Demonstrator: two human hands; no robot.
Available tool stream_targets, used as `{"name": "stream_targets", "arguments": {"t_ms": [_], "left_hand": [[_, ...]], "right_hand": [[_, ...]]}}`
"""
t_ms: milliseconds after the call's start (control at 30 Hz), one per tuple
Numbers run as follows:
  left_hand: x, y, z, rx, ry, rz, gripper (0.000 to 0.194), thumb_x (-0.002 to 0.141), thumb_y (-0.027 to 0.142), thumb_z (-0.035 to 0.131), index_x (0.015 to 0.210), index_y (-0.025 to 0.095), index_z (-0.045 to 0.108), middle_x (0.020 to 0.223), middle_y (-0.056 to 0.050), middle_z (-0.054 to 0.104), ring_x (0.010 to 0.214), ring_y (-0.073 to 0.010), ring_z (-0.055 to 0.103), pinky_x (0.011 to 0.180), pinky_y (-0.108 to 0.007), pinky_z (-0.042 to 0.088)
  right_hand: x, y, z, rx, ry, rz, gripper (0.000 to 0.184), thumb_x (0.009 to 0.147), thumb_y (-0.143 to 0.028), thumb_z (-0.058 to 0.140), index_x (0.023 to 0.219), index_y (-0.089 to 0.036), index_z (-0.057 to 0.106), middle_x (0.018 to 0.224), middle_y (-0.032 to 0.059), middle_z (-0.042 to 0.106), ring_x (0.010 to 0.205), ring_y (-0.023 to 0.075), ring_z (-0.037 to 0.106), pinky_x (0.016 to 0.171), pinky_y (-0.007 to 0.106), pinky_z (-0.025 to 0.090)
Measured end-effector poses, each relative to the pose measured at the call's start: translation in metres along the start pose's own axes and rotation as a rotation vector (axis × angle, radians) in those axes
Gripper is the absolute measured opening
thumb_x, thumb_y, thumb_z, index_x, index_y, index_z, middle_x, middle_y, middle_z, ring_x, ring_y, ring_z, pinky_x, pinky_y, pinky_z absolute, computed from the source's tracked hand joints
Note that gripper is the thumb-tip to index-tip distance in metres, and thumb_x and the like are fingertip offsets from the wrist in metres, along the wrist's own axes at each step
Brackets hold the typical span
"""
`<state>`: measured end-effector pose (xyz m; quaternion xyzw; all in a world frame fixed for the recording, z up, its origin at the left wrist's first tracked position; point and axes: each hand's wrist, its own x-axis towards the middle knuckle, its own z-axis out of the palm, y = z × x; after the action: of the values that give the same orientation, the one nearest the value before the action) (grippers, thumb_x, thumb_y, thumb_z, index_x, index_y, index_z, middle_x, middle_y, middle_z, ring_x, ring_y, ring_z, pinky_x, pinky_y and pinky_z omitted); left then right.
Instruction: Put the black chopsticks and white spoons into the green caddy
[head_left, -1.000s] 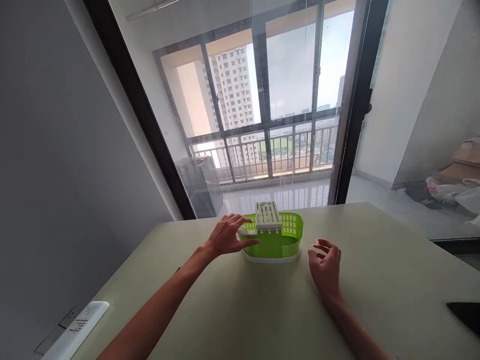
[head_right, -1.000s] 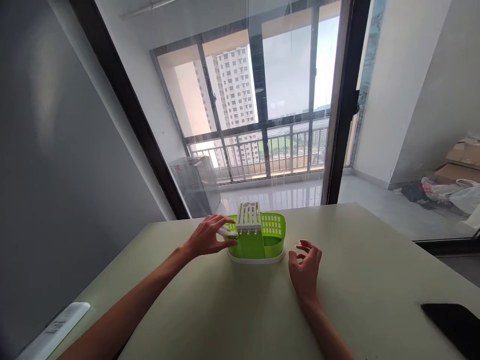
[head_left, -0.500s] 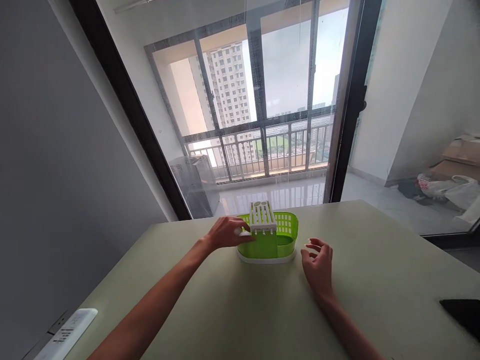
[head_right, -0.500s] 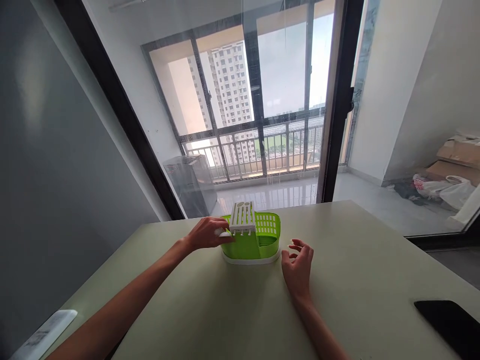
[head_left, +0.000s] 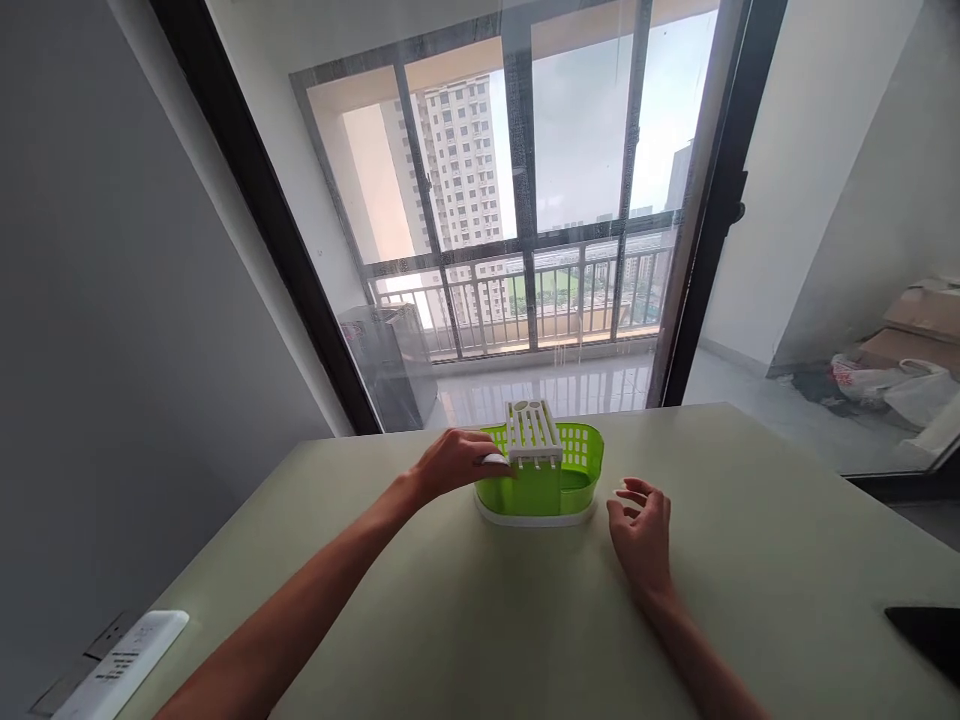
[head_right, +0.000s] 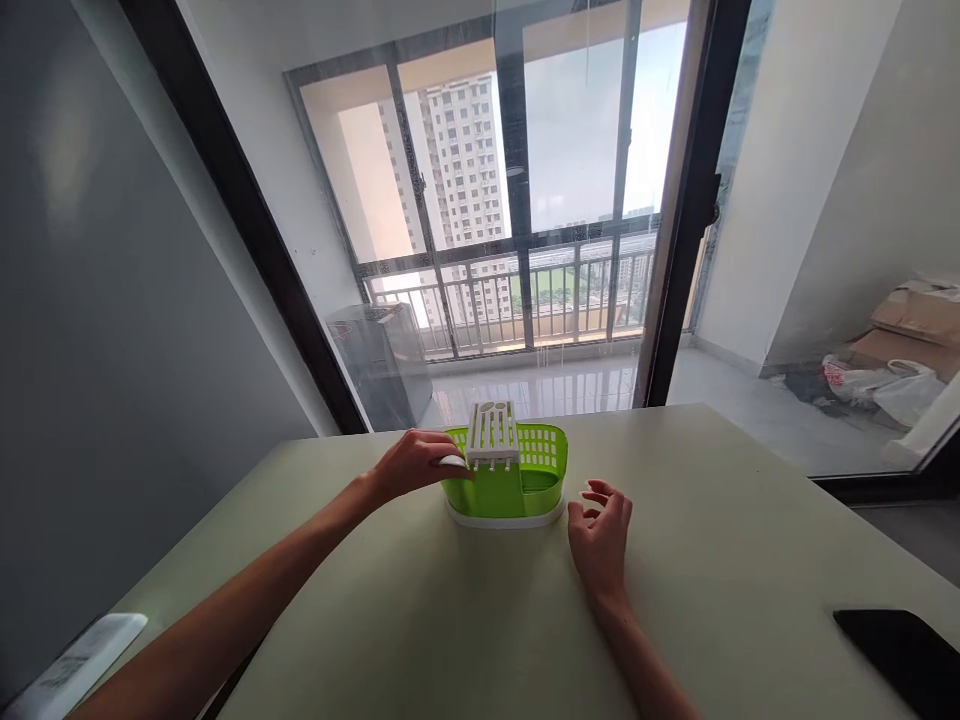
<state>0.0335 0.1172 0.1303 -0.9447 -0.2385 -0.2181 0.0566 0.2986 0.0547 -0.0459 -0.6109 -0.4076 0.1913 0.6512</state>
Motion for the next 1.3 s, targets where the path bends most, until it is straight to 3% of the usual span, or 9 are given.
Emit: {"name": "stream_targets", "arguments": {"t_ms": [100,200,367,433,600,733,867,1000,1300], "left_hand": [[0.000,0.001,-0.013,-0.050,0.052,0.045,0.032,0.091,0.049,0.068,0.083,0.018,0.076,0.078,-0.004,0.076,0.070,-0.0143,0.069,0.066,-0.023,0.051],[-0.002,-0.001,-0.031,-0.059,0.186,-0.065,0.032,0.090,0.049,0.070,0.081,0.019,0.077,0.078,-0.004,0.076,0.067,-0.0133,0.067,0.064,-0.023,0.049],[-0.015,-0.015,-0.061,-0.133,0.582,-0.736,0.048,0.084,0.062,0.068,0.067,0.017,0.074,0.056,0.000,0.067,0.053,-0.0138,0.061,0.051,-0.024,0.044],[-0.028,-0.023,-0.069,-0.285,0.600,-0.947,0.054,0.083,0.066,0.066,0.063,0.016,0.071,0.050,0.000,0.063,0.049,-0.0138,0.059,0.050,-0.025,0.045],[-0.085,-0.032,-0.071,-0.632,0.166,-1.203,0.059,0.072,0.074,0.070,0.056,0.019,0.057,0.052,-0.002,0.062,0.047,-0.0145,0.058,0.048,-0.027,0.049],[-0.130,-0.023,-0.059,-0.554,-0.248,-1.307,0.065,0.063,0.082,0.068,0.053,0.020,0.052,0.051,-0.002,0.061,0.047,-0.0172,0.060,0.045,-0.027,0.047],[-0.157,-0.016,-0.047,-0.387,-0.492,-1.265,0.070,0.063,0.089,0.059,0.051,0.021,0.046,0.050,-0.001,0.057,0.041,-0.0161,0.056,0.039,-0.026,0.040],[-0.170,-0.014,-0.037,-0.280,-0.596,-1.222,0.069,0.061,0.090,0.055,0.051,0.022,0.046,0.051,-0.001,0.056,0.038,-0.0154,0.052,0.037,-0.026,0.036],[-0.183,-0.001,-0.024,-0.157,-0.595,-1.123,0.062,0.071,0.081,0.051,0.049,0.024,0.043,0.044,0.001,0.045,0.039,-0.0167,0.050,0.041,-0.027,0.029]], "right_hand": [[0.000,0.000,0.000,-0.005,-0.003,0.001,0.031,0.077,-0.033,0.057,0.105,-0.022,0.049,0.118,0.0095,0.051,0.100,0.0244,0.060,0.076,0.039,0.055],[0.000,0.001,0.000,-0.008,-0.003,-0.001,0.032,0.077,-0.033,0.057,0.106,-0.022,0.050,0.118,0.0094,0.051,0.100,0.0243,0.060,0.076,0.039,0.055],[0.000,0.002,-0.001,-0.014,-0.006,0.009,0.032,0.076,-0.033,0.058,0.105,-0.022,0.050,0.118,0.0098,0.051,0.101,0.0247,0.060,0.076,0.039,0.055],[0.000,0.002,-0.002,-0.014,-0.008,0.009,0.032,0.076,-0.033,0.058,0.105,-0.022,0.050,0.118,0.0099,0.052,0.102,0.0249,0.059,0.075,0.039,0.055],[0.000,0.004,-0.004,-0.011,-0.023,0.027,0.033,0.076,-0.032,0.059,0.106,-0.022,0.050,0.119,0.0096,0.052,0.100,0.0242,0.061,0.077,0.039,0.055],[-0.001,0.008,-0.005,-0.010,-0.035,0.034,0.033,0.076,-0.032,0.060,0.106,-0.022,0.050,0.118,0.0090,0.052,0.100,0.0240,0.062,0.077,0.039,0.055],[-0.001,0.011,-0.004,0.000,-0.039,0.048,0.034,0.075,-0.033,0.061,0.106,-0.023,0.050,0.116,0.0081,0.054,0.100,0.0240,0.062,0.078,0.038,0.055],[0.000,0.013,-0.004,0.005,-0.036,0.052,0.035,0.075,-0.033,0.062,0.106,-0.023,0.050,0.114,0.0074,0.056,0.100,0.0240,0.062,0.077,0.038,0.054],[0.001,0.016,-0.002,0.018,-0.038,0.057,0.036,0.074,-0.033,0.062,0.107,-0.023,0.051,0.109,0.0061,0.058,0.099,0.0234,0.062,0.077,0.036,0.054]]}}
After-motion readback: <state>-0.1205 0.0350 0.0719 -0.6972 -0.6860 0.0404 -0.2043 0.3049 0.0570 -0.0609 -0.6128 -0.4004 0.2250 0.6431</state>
